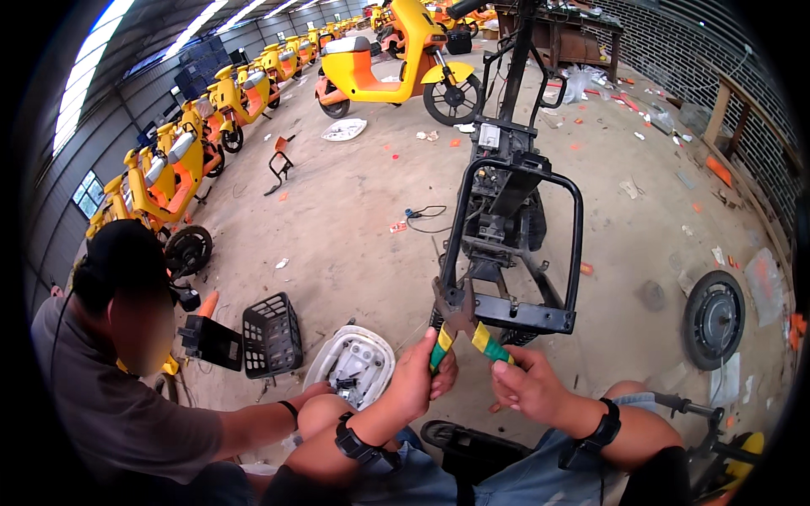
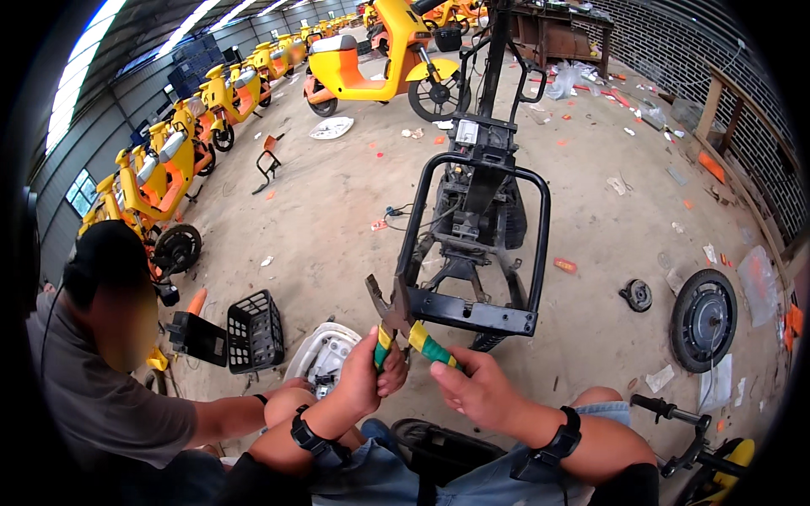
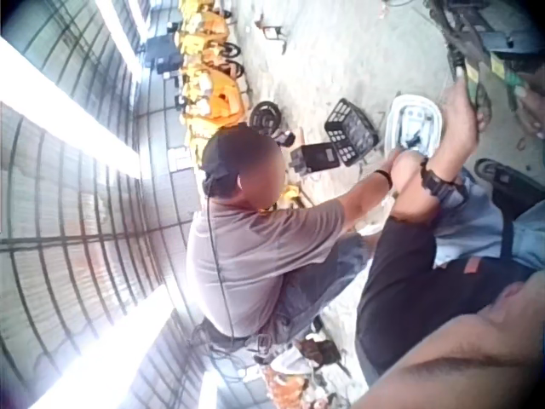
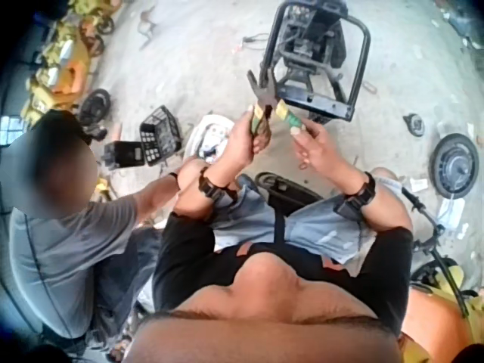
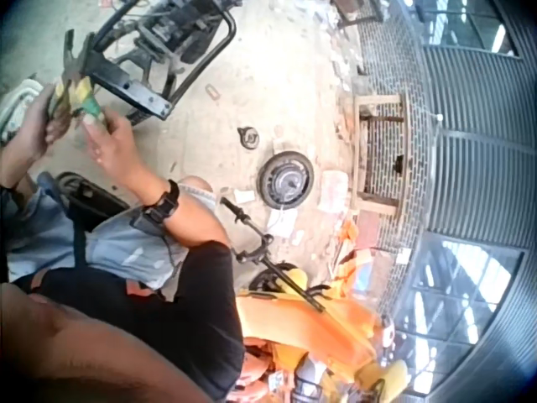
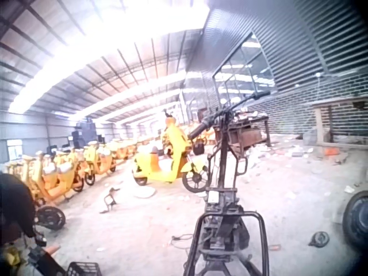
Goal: The person sits on a low stool in a workshop and uses pliers to work on the rear suspension of a black scooter frame. They manipulate the suspension springs and frame components while surrounded by other yellow scooters and parts.
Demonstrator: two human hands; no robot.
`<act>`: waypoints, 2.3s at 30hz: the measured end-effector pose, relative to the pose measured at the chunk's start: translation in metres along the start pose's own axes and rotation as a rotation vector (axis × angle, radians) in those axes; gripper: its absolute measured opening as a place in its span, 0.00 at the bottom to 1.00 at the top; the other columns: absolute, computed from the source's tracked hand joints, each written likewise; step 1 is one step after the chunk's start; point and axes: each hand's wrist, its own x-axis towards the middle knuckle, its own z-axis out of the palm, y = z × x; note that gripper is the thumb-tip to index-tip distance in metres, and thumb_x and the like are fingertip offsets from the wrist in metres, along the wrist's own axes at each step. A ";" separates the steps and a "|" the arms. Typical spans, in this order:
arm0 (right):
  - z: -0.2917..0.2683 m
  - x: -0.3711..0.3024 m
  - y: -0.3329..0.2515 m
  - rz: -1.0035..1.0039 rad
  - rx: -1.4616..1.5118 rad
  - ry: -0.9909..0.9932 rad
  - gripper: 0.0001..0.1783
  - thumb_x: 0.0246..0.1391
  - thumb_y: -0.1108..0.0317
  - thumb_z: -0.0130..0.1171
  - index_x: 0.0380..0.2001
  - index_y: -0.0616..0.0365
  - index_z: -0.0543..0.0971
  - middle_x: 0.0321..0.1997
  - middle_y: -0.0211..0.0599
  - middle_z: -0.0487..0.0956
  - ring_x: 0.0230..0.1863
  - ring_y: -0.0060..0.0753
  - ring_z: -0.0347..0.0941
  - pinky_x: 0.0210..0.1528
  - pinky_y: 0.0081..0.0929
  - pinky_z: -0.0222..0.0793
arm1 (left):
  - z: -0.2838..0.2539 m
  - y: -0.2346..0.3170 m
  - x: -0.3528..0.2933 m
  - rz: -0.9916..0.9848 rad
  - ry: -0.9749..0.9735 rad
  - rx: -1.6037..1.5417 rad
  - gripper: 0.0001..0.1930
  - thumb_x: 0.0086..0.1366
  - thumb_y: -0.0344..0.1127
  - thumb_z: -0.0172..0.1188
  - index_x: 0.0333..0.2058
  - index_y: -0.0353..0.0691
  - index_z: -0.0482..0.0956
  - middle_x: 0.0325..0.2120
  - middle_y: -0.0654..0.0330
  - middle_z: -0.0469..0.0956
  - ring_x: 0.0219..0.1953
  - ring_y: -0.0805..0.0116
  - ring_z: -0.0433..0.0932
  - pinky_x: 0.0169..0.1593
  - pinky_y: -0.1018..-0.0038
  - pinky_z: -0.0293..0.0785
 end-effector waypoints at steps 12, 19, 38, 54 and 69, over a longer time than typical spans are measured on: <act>0.016 0.012 0.011 -0.020 0.170 0.058 0.16 0.69 0.56 0.49 0.36 0.58 0.71 0.19 0.24 0.64 0.17 0.16 0.59 0.20 0.19 0.56 | 0.025 -0.011 0.002 -0.104 -0.013 -0.289 0.28 0.73 0.61 0.35 0.20 0.47 0.60 0.08 0.68 0.55 0.08 0.73 0.51 0.15 0.75 0.50; 0.010 0.008 0.004 0.012 0.044 -0.068 0.16 0.68 0.56 0.51 0.36 0.60 0.73 0.18 0.24 0.65 0.17 0.16 0.62 0.20 0.19 0.58 | 0.014 -0.013 0.002 -0.063 -0.114 -0.242 0.28 0.73 0.59 0.35 0.19 0.46 0.60 0.07 0.67 0.55 0.08 0.74 0.53 0.15 0.76 0.52; 0.012 0.015 0.038 -0.001 -0.559 0.091 0.13 0.55 0.67 0.66 0.39 0.66 0.79 0.47 0.38 0.71 0.35 0.27 0.78 0.34 0.25 0.77 | -0.004 -0.050 0.014 -0.187 0.171 -0.072 0.22 0.73 0.50 0.36 0.41 0.41 0.75 0.33 0.60 0.77 0.36 0.70 0.75 0.42 0.70 0.72; 0.011 0.023 0.063 0.298 -0.142 0.074 0.11 0.56 0.65 0.64 0.36 0.63 0.81 0.41 0.31 0.76 0.40 0.21 0.71 0.42 0.23 0.68 | -0.014 -0.085 0.020 -0.353 0.248 -0.331 0.24 0.71 0.52 0.32 0.40 0.42 0.73 0.36 0.53 0.76 0.42 0.57 0.76 0.48 0.53 0.73; 0.001 0.013 0.072 0.389 -0.162 0.121 0.15 0.54 0.67 0.64 0.40 0.69 0.78 0.34 0.36 0.80 0.36 0.25 0.75 0.40 0.25 0.70 | -0.011 -0.119 0.041 -0.435 0.237 -0.345 0.24 0.71 0.56 0.34 0.35 0.44 0.72 0.32 0.54 0.73 0.35 0.60 0.73 0.37 0.57 0.71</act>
